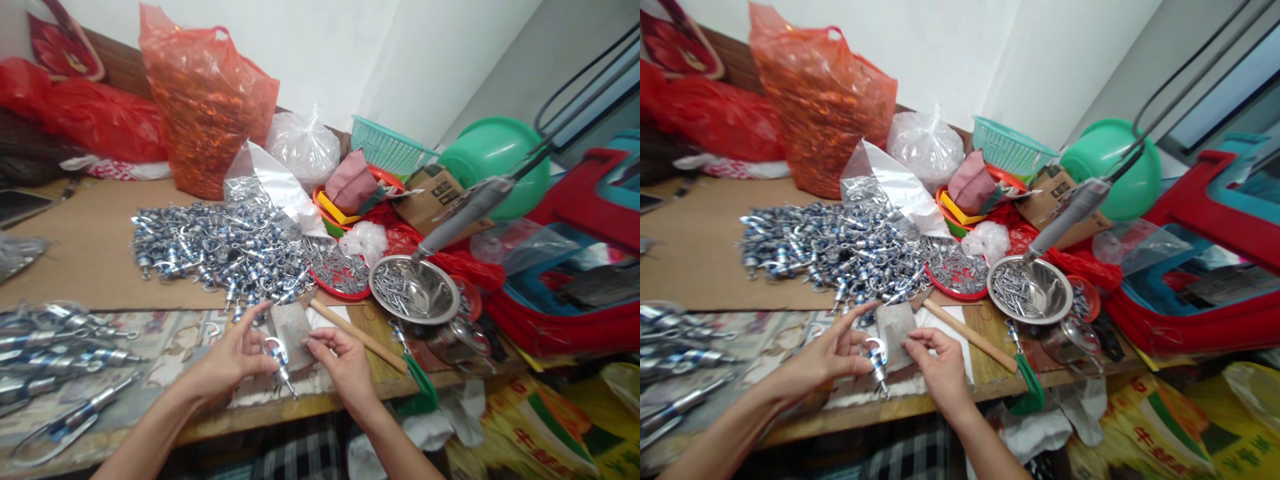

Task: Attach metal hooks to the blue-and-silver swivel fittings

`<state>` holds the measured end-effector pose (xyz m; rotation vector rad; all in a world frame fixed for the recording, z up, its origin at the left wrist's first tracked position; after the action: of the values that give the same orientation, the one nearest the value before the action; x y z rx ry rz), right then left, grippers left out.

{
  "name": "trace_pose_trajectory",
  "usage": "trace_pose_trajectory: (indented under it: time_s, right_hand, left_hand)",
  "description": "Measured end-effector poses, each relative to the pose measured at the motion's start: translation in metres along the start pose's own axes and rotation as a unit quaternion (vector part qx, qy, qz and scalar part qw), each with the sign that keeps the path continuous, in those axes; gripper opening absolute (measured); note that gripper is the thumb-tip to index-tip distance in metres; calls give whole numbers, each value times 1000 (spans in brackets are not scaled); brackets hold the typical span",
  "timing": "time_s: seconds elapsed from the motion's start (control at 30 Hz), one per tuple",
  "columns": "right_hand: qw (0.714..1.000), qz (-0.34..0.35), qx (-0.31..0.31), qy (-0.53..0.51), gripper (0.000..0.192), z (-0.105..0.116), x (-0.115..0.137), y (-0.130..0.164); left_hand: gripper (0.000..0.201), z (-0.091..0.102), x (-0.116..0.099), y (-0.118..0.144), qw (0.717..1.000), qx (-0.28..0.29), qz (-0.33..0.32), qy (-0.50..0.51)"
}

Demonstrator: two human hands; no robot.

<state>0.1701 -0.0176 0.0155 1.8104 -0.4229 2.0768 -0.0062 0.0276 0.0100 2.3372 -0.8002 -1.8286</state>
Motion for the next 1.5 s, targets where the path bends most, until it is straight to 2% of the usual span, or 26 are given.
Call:
trace_pose_trajectory:
  time_s: [0.07,0.13,0.27,0.33,0.43,0.57,0.67,0.77,0.9,1.03,1.13,1.3,1.37,1.5]
  right_hand:
    - [998,43,5,42,13,1,2,-1]
    - [987,115,30,104,8,3,7,-1]
    - [930,273,106,220,13,3,17,-1]
    - [913,308,137,230,15,0,20,0]
    - [909,322,159,212,18,-6,20,2]
    - [934,274,140,181,19,-11,20,1]
    - [955,207,161,137,26,-14,20,-1]
    - [961,182,174,112,32,-18,18,-1]
    - [976,157,125,82,30,-27,12,-1]
    - [974,181,86,110,29,-30,7,1]
    - [958,226,58,164,30,-26,7,5]
    - [926,299,81,215,34,-21,12,13]
    - [940,264,89,196,31,-21,15,11]
    - [987,77,108,88,27,-22,16,-2]
  left_hand:
    - [97,-1,-3,-1,1000,-16,-5,-7]
    - [98,-3,-5,-2,1000,-21,-4,-13]
    - [97,-4,-7,-3,1000,-16,1,-15]
    - [97,-3,-7,-3,1000,-13,-2,-15]
    - [95,-4,-7,-2,1000,-10,-8,-22]
    - [91,-4,-7,-1,999,-15,-8,-30]
    - [90,-4,-7,-1,999,-11,-13,-31]
    - [89,-3,-7,-2,999,-6,-17,-36]
    - [90,-4,-7,-3,999,-2,-16,-39]
    - [92,-3,-6,-4,999,6,-10,-31]
    - [91,-3,-5,-5,1000,5,-7,-22]
    - [89,-3,-4,-4,1000,2,-3,-23]
    - [88,-3,-4,-4,1000,2,-2,-27]
    - [88,-3,-5,-3,1000,5,3,-29]
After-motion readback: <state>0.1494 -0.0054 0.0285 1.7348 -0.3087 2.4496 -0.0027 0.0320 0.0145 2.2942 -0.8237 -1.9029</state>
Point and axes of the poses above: each hand's wrist, its own y-axis away from the middle knuckle, its own z-axis out of the back of the hand, x = y × z, the point moved 1 cm from there along -y, towards the middle knuckle, and after that the axes turned 15 degrees about -x, right-handed, at the moved point
